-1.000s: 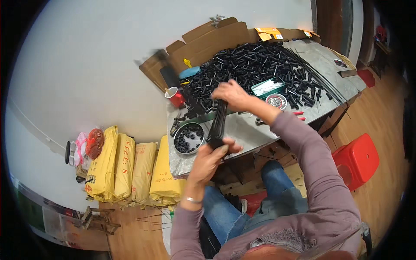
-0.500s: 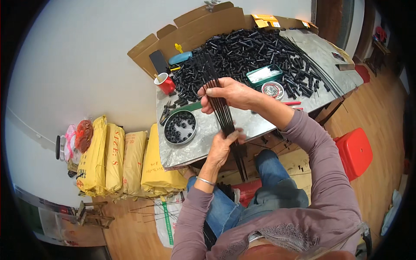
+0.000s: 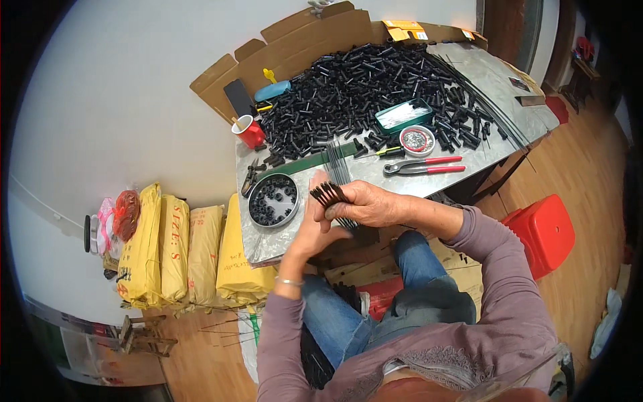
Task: Assembling and securing bundles of wires at a manufacturing workstation.
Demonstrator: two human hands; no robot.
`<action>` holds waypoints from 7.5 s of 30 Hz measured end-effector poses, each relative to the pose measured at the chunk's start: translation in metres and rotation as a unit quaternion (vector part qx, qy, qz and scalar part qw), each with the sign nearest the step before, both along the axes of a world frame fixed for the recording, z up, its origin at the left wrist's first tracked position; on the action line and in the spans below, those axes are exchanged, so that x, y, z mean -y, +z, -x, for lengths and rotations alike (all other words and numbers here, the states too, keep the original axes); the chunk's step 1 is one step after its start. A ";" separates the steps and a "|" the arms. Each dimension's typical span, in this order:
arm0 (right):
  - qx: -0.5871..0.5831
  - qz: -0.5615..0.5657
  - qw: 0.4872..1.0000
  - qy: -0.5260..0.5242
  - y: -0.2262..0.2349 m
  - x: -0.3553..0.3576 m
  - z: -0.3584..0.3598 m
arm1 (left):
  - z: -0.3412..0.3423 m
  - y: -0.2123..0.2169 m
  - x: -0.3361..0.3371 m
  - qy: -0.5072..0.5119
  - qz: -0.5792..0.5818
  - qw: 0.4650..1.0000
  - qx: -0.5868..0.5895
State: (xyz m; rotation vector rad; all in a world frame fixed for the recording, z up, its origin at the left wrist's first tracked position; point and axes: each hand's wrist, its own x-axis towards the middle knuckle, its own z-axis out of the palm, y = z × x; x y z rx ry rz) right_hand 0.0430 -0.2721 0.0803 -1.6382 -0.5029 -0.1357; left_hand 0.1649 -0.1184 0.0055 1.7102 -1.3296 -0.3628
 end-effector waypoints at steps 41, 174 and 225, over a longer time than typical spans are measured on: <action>0.232 0.199 0.900 -0.310 0.059 0.084 -0.001 | 0.050 0.106 0.027 0.023 0.209 0.963 -0.171; -0.123 0.593 0.664 -0.438 -0.020 0.223 -0.060 | 0.025 -0.001 0.024 -0.006 -0.107 0.960 0.259; 0.037 0.527 0.790 -0.310 -0.045 0.128 -0.111 | 0.006 -0.006 0.026 0.013 -0.070 0.973 0.222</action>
